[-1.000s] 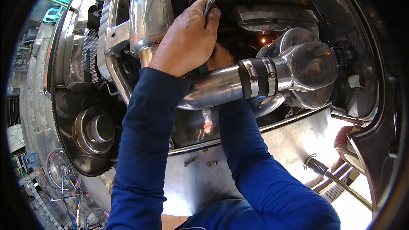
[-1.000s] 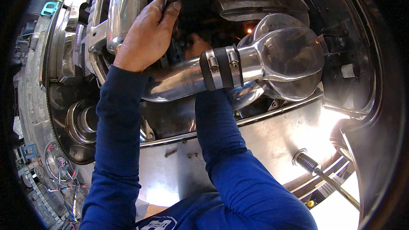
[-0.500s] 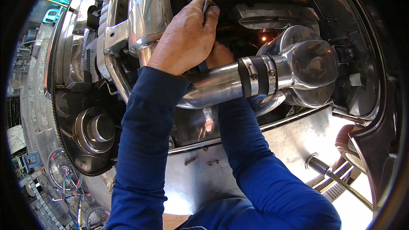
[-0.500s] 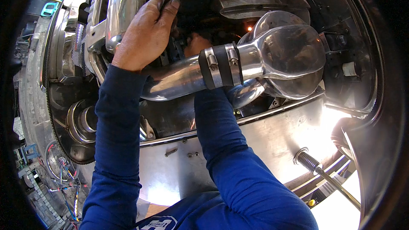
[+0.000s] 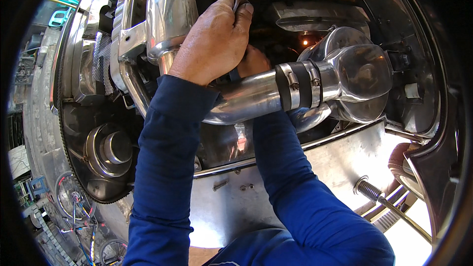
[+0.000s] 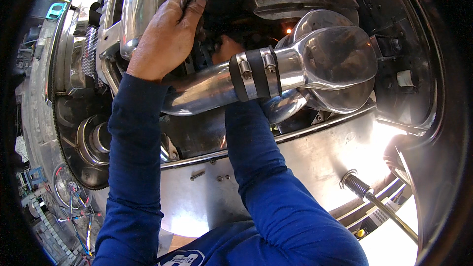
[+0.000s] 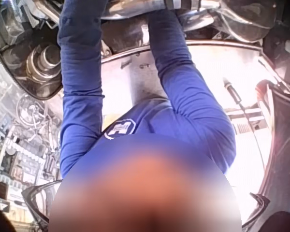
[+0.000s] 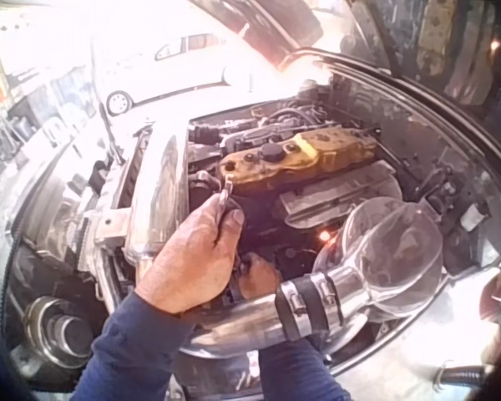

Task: The person uses a wrench to tighten bolts on a motorcycle engine, then removes a metal cover plate, and continues adjusting internal components with both hands. The work is performed under the open hood of a motorcycle in a workshop setting.

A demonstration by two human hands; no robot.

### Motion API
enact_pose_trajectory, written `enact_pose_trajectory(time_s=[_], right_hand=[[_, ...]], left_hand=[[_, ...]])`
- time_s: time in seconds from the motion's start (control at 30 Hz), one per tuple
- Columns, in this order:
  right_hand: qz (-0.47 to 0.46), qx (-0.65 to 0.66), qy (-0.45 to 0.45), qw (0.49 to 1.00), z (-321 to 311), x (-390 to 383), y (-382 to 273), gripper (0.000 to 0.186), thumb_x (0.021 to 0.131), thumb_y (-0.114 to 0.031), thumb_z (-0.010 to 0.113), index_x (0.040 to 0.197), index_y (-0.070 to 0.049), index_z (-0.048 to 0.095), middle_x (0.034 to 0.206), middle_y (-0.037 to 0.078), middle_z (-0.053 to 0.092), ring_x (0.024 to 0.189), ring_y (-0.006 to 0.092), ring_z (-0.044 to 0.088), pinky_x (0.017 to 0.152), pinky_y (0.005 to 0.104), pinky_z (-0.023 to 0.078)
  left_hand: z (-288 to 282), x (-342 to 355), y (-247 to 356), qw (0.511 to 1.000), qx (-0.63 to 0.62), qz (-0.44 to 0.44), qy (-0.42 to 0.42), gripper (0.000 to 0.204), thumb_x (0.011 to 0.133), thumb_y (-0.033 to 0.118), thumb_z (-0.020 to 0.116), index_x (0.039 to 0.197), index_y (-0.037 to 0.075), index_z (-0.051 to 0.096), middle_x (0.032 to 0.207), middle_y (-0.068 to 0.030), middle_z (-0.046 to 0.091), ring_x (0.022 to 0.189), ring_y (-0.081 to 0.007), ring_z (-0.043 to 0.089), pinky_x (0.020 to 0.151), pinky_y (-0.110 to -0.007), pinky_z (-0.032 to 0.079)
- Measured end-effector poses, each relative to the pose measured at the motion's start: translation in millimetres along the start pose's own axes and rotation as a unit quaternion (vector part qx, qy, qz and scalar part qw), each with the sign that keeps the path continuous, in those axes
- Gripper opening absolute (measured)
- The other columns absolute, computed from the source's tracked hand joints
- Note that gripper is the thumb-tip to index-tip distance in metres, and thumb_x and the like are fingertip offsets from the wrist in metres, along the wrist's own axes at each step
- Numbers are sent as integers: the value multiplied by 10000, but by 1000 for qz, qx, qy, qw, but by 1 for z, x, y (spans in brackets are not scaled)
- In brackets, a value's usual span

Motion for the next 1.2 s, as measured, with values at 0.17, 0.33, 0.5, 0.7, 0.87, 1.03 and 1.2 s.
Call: enact_pose_trajectory(time_s=[0.17, 0.33, 0.5, 0.7, 0.87, 1.03, 1.2], right_hand=[[29, 25, -2, 999, -2, -1, 1, 396, 928, -411, 638, 1173, -110, 715, 1078, 229, 732, 1042, 444, 688, 883, 536, 547], [16, -17, -48, 999, -2, 0, -3, 239, 866, -151, 674, 1083, -74, 737, 1070, 205, 749, 997, 399, 728, 873, 481, 580], [38, 44, 30, 998, -7, -2, -3, 219, 915, -183, 648, 1080, -63, 726, 1054, 216, 745, 999, 417, 718, 878, 484, 570], [27, 25, -30, 999, -4, -1, -1, 235, 941, -214, 636, 1104, -59, 705, 1066, 222, 740, 1013, 421, 714, 889, 494, 562], [19, 0, -19, 1000, -2, -1, -3, 219, 943, -200, 634, 1088, -54, 710, 1045, 221, 743, 992, 419, 719, 883, 495, 563], [41, 24, -1, 999, -5, -3, -5, 226, 935, -181, 640, 1103, -49, 713, 1020, 225, 745, 980, 416, 723, 881, 491, 566], [0, -50, -51, 997, -5, -4, -9, 263, 917, -164, 644, 1141, -43, 710, 1033, 246, 738, 976, 418, 723, 863, 495, 572]], left_hand=[[-1, 0, 2, 1000, -1, 1, 1, 321, 1063, 252, 489, 1104, -51, 585, 1030, -320, 657, 1023, -508, 614, 895, -533, 486], [0, 0, -1, 1000, 10, -13, -8, 321, 1073, 272, 495, 1116, -31, 593, 978, -273, 654, 965, -460, 624, 862, -504, 493], [1, 0, -5, 1000, 12, -1, 9, 325, 1089, 309, 515, 1156, 7, 613, 900, -181, 651, 859, -378, 629, 808, -454, 498], [0, 0, 1, 1000, 3, -4, -6, 321, 1063, 258, 501, 1101, -50, 580, 1027, -312, 653, 1020, -501, 615, 895, -520, 491], [1, 1, 1, 1000, -24, -11, -8, 315, 1060, 254, 507, 1113, -46, 584, 1023, -311, 652, 1020, -501, 614, 900, -517, 492], [1, 1, -2, 1000, -20, -6, -7, 313, 1059, 250, 507, 1112, -49, 585, 1025, -310, 655, 1023, -501, 614, 904, -516, 491], [1, 1, -1, 1000, -9, -15, -16, 317, 1060, 249, 504, 1110, -54, 584, 1038, -315, 657, 1028, -499, 617, 904, -515, 492]])
Point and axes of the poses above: each hand's wrist, its own x-axis towards the middle knuckle, its own z-axis out of the palm, y = z × x, the point moved 5 cm from there along x, towards the middle knuckle
